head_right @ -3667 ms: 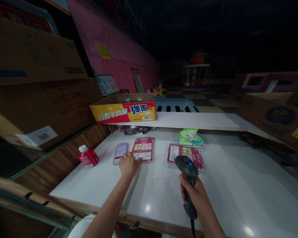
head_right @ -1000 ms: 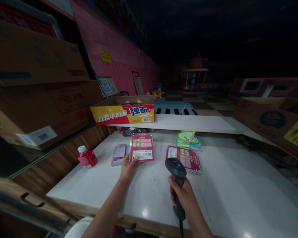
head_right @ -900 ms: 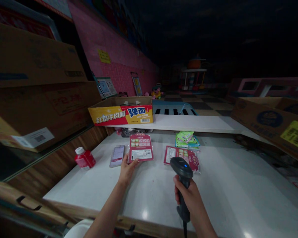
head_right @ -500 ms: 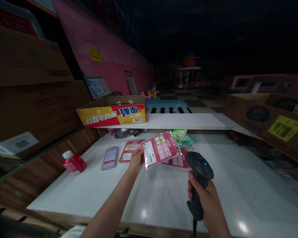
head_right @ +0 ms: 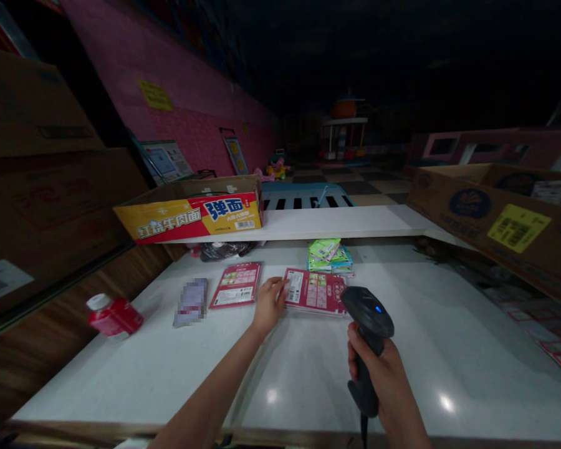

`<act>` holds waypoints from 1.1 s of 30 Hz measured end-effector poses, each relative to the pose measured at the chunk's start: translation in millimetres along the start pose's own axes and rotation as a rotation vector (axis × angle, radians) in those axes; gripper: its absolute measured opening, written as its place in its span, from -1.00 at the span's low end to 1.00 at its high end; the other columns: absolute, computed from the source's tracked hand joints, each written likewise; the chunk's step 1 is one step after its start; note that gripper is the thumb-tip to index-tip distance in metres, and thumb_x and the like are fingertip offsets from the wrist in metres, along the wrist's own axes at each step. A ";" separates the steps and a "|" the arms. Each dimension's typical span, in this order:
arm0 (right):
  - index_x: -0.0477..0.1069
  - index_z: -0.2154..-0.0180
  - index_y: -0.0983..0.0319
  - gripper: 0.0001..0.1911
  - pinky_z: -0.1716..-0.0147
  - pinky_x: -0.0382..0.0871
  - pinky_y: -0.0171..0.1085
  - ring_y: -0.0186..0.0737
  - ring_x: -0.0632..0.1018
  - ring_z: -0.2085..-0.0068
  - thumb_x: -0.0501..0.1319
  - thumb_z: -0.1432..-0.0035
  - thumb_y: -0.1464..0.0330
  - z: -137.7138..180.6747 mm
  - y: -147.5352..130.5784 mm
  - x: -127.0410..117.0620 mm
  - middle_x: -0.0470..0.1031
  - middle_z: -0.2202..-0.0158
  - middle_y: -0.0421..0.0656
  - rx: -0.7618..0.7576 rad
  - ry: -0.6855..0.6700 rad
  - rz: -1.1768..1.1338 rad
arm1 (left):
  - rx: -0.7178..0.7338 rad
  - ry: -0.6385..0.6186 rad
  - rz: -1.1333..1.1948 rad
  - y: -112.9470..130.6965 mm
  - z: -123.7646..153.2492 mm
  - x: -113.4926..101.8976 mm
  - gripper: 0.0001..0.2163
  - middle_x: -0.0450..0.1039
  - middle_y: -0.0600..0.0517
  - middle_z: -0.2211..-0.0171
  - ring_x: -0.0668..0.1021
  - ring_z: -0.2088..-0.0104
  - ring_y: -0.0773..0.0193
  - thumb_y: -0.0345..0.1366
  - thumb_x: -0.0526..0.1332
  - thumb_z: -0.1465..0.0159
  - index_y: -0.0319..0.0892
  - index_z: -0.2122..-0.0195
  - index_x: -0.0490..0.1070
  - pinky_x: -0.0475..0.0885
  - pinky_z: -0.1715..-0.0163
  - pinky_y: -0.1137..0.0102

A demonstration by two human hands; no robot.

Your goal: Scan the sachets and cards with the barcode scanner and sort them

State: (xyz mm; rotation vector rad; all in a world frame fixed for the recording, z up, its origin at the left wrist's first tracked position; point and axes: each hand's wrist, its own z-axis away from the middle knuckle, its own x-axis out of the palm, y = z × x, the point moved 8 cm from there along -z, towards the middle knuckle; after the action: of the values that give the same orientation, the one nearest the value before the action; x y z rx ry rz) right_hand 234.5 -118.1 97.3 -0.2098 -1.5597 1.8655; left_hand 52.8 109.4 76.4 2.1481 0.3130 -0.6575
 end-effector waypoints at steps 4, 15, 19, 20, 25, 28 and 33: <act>0.41 0.30 0.23 -0.51 0.69 0.25 -0.35 -0.36 0.35 0.65 0.45 0.19 0.07 -3.7 2.3 4.2 0.37 0.60 -0.30 -0.017 -0.024 0.003 | 0.235 -0.292 -0.128 31.5 25.2 22.4 -0.62 0.39 -0.15 -0.09 0.39 -0.12 -0.03 -0.08 0.27 -0.18 -0.07 -0.01 0.49 0.28 -0.14 0.06; 0.41 0.36 0.22 -0.53 0.72 0.23 -0.38 -0.39 0.33 0.68 0.45 0.23 0.06 0.3 -0.7 10.3 0.36 0.63 -0.30 -0.026 0.012 0.024 | 0.159 -0.121 -0.174 31.8 29.0 37.7 -0.71 0.37 -0.15 -0.06 0.38 -0.10 -0.01 -0.21 0.25 -0.23 -0.10 0.03 0.51 0.32 -0.11 0.02; 0.40 0.35 0.22 -0.53 0.73 0.21 -0.39 -0.40 0.32 0.69 0.44 0.20 0.05 -0.5 5.1 13.2 0.35 0.64 -0.31 -0.015 -0.001 0.020 | 0.165 -0.123 -0.147 33.4 31.8 35.5 -0.66 0.36 -0.16 -0.08 0.36 -0.12 -0.01 -0.19 0.25 -0.23 -0.10 -0.02 0.46 0.30 -0.13 0.05; 0.40 0.34 0.22 -0.53 0.72 0.21 -0.39 -0.40 0.32 0.69 0.44 0.19 0.06 -1.0 7.4 14.4 0.35 0.64 -0.31 -0.012 -0.016 0.028 | 0.161 -0.119 -0.156 32.7 32.1 32.7 -0.64 0.36 -0.16 -0.08 0.35 -0.13 -0.02 -0.18 0.25 -0.23 -0.09 -0.05 0.43 0.29 -0.14 0.04; 0.41 0.32 0.24 -0.55 0.70 0.25 -0.37 -0.38 0.35 0.66 0.43 0.15 0.07 -2.7 19.1 22.2 0.37 0.61 -0.30 -0.003 -0.082 0.064 | 0.015 0.019 -0.291 7.0 31.1 -10.6 -0.64 0.34 -0.22 -0.10 0.32 -0.18 -0.07 -0.21 0.14 -0.29 -0.15 -0.10 0.36 0.23 -0.15 0.00; 0.40 0.36 0.24 -0.57 0.69 0.25 -0.36 -0.37 0.35 0.66 0.42 0.13 0.07 -2.7 25.1 30.8 0.36 0.62 -0.29 0.013 -0.113 0.084 | -0.106 0.074 -0.425 -22.0 32.3 -47.5 -0.67 0.33 -0.28 -0.11 0.31 -0.18 -0.13 -0.23 0.14 -0.28 -0.21 -0.04 0.39 0.22 -0.14 -0.01; 0.40 0.34 0.24 -0.56 0.69 0.24 -0.36 -0.38 0.34 0.66 0.41 0.11 0.06 0.4 30.3 47.5 0.35 0.61 -0.30 0.017 -0.152 0.107 | -0.235 -0.086 -0.616 -59.3 36.7 -77.0 -0.62 0.29 -0.29 -0.18 0.29 -0.21 -0.15 -0.31 0.24 -0.21 -0.20 -0.07 0.39 0.13 -0.18 -0.02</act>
State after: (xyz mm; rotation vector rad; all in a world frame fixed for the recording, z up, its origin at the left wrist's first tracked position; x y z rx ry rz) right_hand 186.6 -91.8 83.7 -0.1494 -1.6621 2.0174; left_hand -49.8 117.1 61.5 1.7850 0.9762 -0.9952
